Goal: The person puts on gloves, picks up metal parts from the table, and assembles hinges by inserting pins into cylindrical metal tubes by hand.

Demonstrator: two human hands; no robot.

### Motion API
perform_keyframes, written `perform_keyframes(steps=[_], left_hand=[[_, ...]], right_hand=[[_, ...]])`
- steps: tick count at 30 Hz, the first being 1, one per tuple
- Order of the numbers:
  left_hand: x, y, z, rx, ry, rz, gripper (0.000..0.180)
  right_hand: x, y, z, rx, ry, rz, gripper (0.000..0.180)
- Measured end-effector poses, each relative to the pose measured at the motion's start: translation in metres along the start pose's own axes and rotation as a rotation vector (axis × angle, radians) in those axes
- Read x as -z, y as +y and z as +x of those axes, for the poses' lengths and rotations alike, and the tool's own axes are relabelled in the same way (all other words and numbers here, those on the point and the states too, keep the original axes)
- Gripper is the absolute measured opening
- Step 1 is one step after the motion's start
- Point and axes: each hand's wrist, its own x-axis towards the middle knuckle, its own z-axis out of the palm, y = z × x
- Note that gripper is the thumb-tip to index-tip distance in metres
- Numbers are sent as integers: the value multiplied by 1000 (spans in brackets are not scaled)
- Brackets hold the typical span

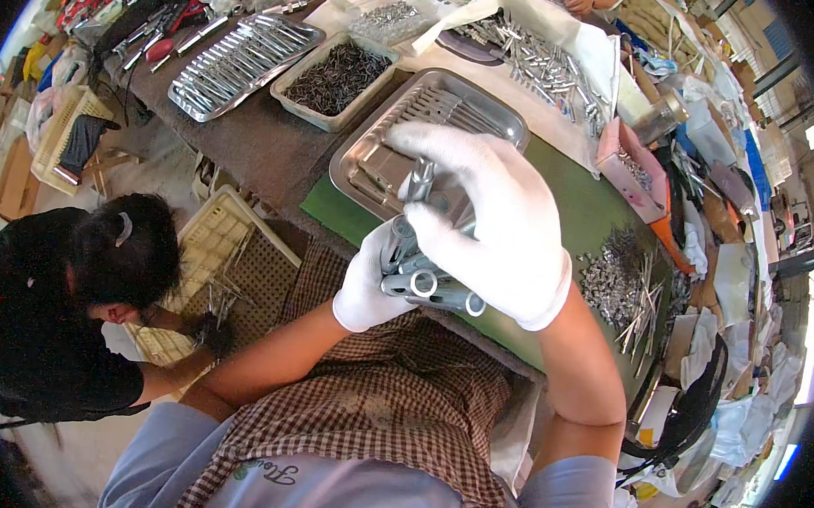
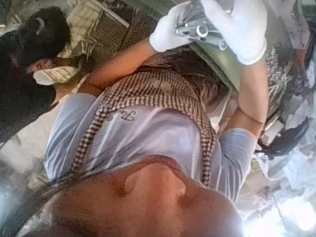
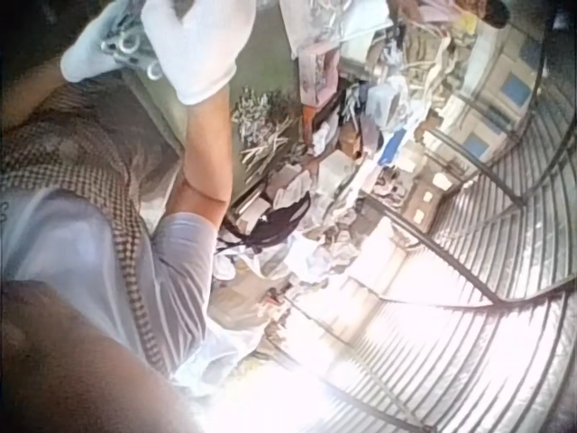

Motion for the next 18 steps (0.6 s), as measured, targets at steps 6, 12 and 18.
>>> perform_keyframes(steps=[6,12,18], left_hand=[[0,11,-1,-48,-66,-59,82],[2,0,0,-6,-116,-262,81],[9,29,3,9,-129,60,84]], right_hand=[[8,0,0,113,-19,-122,43],[6,-1,4,79,-110,-63,38],[25,5,14,202,-317,11,31]])
